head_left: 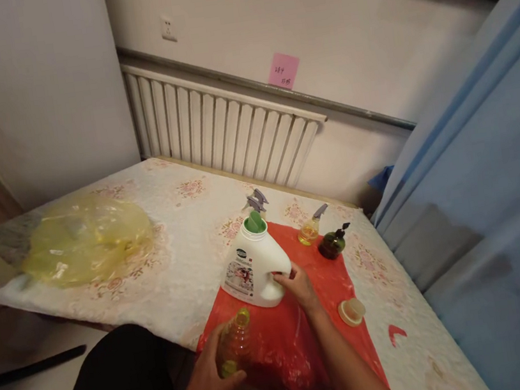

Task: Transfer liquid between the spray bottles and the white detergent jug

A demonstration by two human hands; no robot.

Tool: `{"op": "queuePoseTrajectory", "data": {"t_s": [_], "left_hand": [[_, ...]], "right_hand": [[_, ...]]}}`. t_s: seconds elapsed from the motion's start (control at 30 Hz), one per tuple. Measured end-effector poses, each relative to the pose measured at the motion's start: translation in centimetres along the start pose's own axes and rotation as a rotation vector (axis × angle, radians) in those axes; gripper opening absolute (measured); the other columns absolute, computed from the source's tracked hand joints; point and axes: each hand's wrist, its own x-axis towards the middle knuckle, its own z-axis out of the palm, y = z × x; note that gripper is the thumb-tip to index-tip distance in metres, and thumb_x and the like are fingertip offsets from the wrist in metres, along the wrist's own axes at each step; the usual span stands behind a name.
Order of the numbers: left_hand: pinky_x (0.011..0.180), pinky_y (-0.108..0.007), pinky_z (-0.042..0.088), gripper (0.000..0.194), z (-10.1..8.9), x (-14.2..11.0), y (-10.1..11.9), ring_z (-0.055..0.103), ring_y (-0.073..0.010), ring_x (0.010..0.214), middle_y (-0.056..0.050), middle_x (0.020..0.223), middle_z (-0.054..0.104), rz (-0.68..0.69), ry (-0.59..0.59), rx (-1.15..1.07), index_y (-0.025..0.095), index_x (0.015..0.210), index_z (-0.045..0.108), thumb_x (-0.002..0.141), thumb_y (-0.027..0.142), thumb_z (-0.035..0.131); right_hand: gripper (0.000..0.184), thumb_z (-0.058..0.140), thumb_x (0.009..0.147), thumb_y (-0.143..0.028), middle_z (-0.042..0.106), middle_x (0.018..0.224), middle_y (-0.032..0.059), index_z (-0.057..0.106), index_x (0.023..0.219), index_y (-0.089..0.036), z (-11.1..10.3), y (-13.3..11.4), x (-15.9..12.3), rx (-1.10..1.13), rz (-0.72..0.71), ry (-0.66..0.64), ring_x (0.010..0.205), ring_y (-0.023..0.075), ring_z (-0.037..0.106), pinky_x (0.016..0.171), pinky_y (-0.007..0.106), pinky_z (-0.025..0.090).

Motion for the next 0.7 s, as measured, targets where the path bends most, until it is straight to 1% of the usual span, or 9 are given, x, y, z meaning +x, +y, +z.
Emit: {"op": "queuePoseTrajectory", "data": {"t_s": [0.1, 0.17, 0.3, 0.4, 0.5, 0.6, 0.7], "left_hand": [[0.107, -0.051, 0.038, 0.076, -0.5, -0.3, -0.1, 0.049, -0.0348, 0.126, -0.01, 0.136, 0.053, -0.009, -0.002, 0.005, 0.023, 0.131, 0.041, 0.062, 0.032, 0.072], [0.108, -0.05, 0.038, 0.076, -0.8, -0.4, 0.0, 0.049, -0.0338, 0.126, -0.009, 0.137, 0.053, 0.014, -0.022, -0.013, 0.025, 0.132, 0.04, 0.064, 0.032, 0.072], [0.109, -0.046, 0.037, 0.076, -1.4, -0.7, -0.3, 0.046, -0.0313, 0.129, -0.009, 0.141, 0.05, 0.037, -0.054, -0.105, 0.025, 0.135, 0.038, 0.067, 0.033, 0.071], [0.108, -0.045, 0.039, 0.078, -1.7, -0.9, -0.8, 0.047, -0.0314, 0.129, -0.01, 0.141, 0.05, 0.029, -0.032, -0.13, 0.024, 0.135, 0.038, 0.066, 0.032, 0.071], [0.108, -0.047, 0.038, 0.078, -2.1, -1.3, -1.5, 0.048, -0.0333, 0.127, -0.011, 0.138, 0.053, 0.008, 0.002, -0.084, 0.022, 0.133, 0.039, 0.063, 0.035, 0.072], [0.109, -0.049, 0.036, 0.079, -2.5, -1.7, -2.0, 0.048, -0.0353, 0.127, -0.012, 0.137, 0.053, -0.014, 0.03, -0.029, 0.021, 0.132, 0.041, 0.062, 0.038, 0.073], [0.108, -0.05, 0.036, 0.079, -2.8, -1.9, -2.2, 0.048, -0.0357, 0.127, -0.012, 0.137, 0.053, 0.002, 0.046, -0.037, 0.022, 0.132, 0.042, 0.061, 0.037, 0.073]], "right_hand": [[0.02, 0.074, 0.056, -0.025, 0.063, 0.054, -0.0036, 0.065, 0.071, -0.015, 0.8, 0.2, 1.1, -0.048, 0.019, 0.035, 0.048, 0.0125, 0.053, 0.048, 0.022, 0.041], [0.017, 0.073, 0.056, -0.025, 0.054, 0.045, -0.0068, 0.062, 0.064, -0.016, 1.4, 0.2, 1.4, -0.072, 0.024, 0.063, 0.042, 0.0106, 0.046, 0.044, 0.021, 0.035], [0.015, 0.07, 0.057, -0.024, 0.05, 0.045, -0.0084, 0.06, 0.065, -0.017, 3.2, -0.3, 1.1, -0.091, 0.008, 0.123, 0.044, 0.0095, 0.042, 0.044, 0.021, 0.033], [0.015, 0.069, 0.057, -0.023, 0.051, 0.049, -0.008, 0.061, 0.068, -0.017, 5.0, -1.1, 0.9, -0.082, -0.009, 0.15, 0.046, 0.0099, 0.041, 0.045, 0.021, 0.033], [0.015, 0.067, 0.057, -0.024, 0.051, 0.05, -0.0077, 0.061, 0.069, -0.017, 6.6, -2.1, 1.0, -0.053, -0.023, 0.159, 0.046, 0.0102, 0.042, 0.045, 0.021, 0.034], [0.015, 0.067, 0.059, -0.027, 0.049, 0.047, -0.0078, 0.06, 0.069, -0.017, 7.6, -3.9, 1.6, -0.012, -0.043, 0.176, 0.044, 0.0099, 0.041, 0.044, 0.021, 0.033], [0.017, 0.068, 0.06, -0.028, 0.049, 0.047, -0.0078, 0.059, 0.069, -0.017, 7.6, -6.7, 2.3, 0.033, -0.087, 0.193, 0.044, 0.0096, 0.041, 0.044, 0.022, 0.033]]}}
